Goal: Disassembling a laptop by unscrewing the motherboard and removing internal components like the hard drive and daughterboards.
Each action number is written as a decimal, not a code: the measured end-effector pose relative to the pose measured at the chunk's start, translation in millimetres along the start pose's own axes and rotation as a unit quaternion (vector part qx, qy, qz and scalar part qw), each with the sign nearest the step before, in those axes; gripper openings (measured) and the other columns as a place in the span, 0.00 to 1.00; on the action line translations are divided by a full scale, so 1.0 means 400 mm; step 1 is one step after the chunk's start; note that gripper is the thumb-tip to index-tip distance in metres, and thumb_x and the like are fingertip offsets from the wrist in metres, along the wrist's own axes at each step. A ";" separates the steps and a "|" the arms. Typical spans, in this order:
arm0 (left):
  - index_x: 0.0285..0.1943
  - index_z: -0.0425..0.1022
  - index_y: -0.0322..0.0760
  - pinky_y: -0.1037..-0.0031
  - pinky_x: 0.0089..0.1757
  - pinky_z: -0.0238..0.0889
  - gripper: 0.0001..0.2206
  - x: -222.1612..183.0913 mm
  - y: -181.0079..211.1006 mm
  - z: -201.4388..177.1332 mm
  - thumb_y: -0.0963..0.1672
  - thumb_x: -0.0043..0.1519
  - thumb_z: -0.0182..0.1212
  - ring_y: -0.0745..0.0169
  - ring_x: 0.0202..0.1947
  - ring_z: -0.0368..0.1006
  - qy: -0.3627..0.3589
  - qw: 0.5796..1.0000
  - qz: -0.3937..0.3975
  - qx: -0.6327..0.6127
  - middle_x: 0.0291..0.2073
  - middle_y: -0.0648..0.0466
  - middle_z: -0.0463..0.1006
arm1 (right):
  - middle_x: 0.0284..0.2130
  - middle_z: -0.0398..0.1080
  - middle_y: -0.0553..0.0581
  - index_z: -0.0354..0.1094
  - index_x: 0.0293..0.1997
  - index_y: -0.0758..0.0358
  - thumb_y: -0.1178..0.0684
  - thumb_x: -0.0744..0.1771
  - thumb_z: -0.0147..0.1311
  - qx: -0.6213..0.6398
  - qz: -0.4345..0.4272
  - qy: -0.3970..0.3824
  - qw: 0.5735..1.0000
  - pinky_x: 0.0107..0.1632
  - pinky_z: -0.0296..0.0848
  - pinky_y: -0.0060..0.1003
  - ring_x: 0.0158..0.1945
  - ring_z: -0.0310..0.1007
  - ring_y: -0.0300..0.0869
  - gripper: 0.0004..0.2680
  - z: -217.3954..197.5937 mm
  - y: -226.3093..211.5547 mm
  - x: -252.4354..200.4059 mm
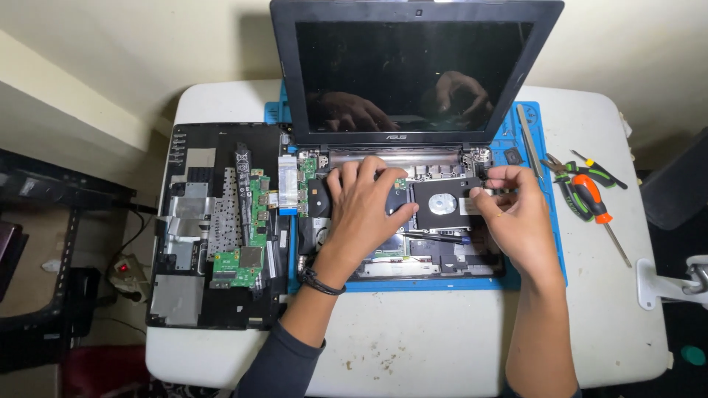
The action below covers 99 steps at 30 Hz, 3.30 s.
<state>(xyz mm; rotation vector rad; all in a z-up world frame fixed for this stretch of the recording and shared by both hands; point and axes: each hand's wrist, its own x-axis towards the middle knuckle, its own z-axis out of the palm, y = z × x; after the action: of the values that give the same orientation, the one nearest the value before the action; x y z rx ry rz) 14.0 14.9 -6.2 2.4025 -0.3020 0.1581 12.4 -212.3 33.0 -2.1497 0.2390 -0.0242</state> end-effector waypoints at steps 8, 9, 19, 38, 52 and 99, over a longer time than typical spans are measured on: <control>0.53 0.77 0.45 0.46 0.57 0.41 0.20 -0.003 -0.009 0.015 0.49 0.54 0.73 0.49 0.51 0.58 0.016 1.000 0.009 0.007 0.43 0.56 0.65 | 0.40 0.72 0.66 0.71 0.57 0.74 0.56 0.66 0.63 -0.027 0.001 -0.012 1.000 0.39 0.73 0.40 0.37 0.71 0.44 0.15 0.010 0.015 0.011; 0.53 0.77 0.45 0.46 0.56 0.41 0.19 -0.004 -0.011 0.015 0.49 0.54 0.72 0.50 0.51 0.58 0.018 1.000 0.011 0.010 0.43 0.56 0.65 | 0.39 0.72 0.65 0.71 0.57 0.75 0.56 0.66 0.63 -0.018 -0.001 -0.012 1.000 0.38 0.73 0.38 0.36 0.70 0.42 0.15 0.012 0.015 0.010; 0.54 0.76 0.44 0.47 0.55 0.43 0.19 -0.006 -0.012 0.016 0.50 0.56 0.71 0.50 0.50 0.58 0.028 0.999 0.026 0.013 0.42 0.56 0.63 | 0.30 0.68 0.64 0.71 0.53 0.78 0.60 0.67 0.60 0.066 -0.006 -0.052 0.996 0.31 0.69 0.37 0.31 0.68 0.43 0.11 0.006 -0.003 -0.004; 0.57 0.66 0.45 0.60 0.54 0.56 0.18 0.018 -0.038 0.187 0.53 0.63 0.52 0.59 0.49 0.63 0.027 0.991 0.023 0.126 0.47 0.54 0.64 | 0.27 0.73 0.61 0.66 0.54 0.75 0.59 0.67 0.57 0.346 0.000 -0.273 0.898 0.16 0.78 0.38 0.17 0.73 0.42 0.12 0.290 -0.235 -0.069; 0.56 0.70 0.41 0.44 0.60 0.45 0.20 -0.001 -0.022 0.151 0.54 0.63 0.49 0.49 0.48 0.60 0.087 0.990 0.046 0.103 0.42 0.54 0.62 | 0.32 0.73 0.65 0.67 0.56 0.74 0.59 0.68 0.58 0.228 -0.073 -0.291 0.926 0.23 0.77 0.35 0.19 0.73 0.41 0.12 0.574 -0.283 -0.018; 0.52 0.78 0.41 0.58 0.52 0.57 0.17 0.000 -0.072 -0.012 0.37 0.56 0.50 0.51 0.45 0.64 0.033 0.995 0.071 0.056 0.40 0.54 0.68 | 0.29 0.78 0.62 0.77 0.40 0.60 0.54 0.60 0.66 -0.159 -0.216 -0.216 0.939 0.39 0.74 0.53 0.31 0.77 0.60 0.08 0.066 -0.170 -0.029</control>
<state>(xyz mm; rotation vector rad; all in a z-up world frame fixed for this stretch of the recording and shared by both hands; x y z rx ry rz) 21.4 38.9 -21.0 2.4798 -0.4457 0.3257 15.0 -152.1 75.3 -2.4215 -0.5203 0.2485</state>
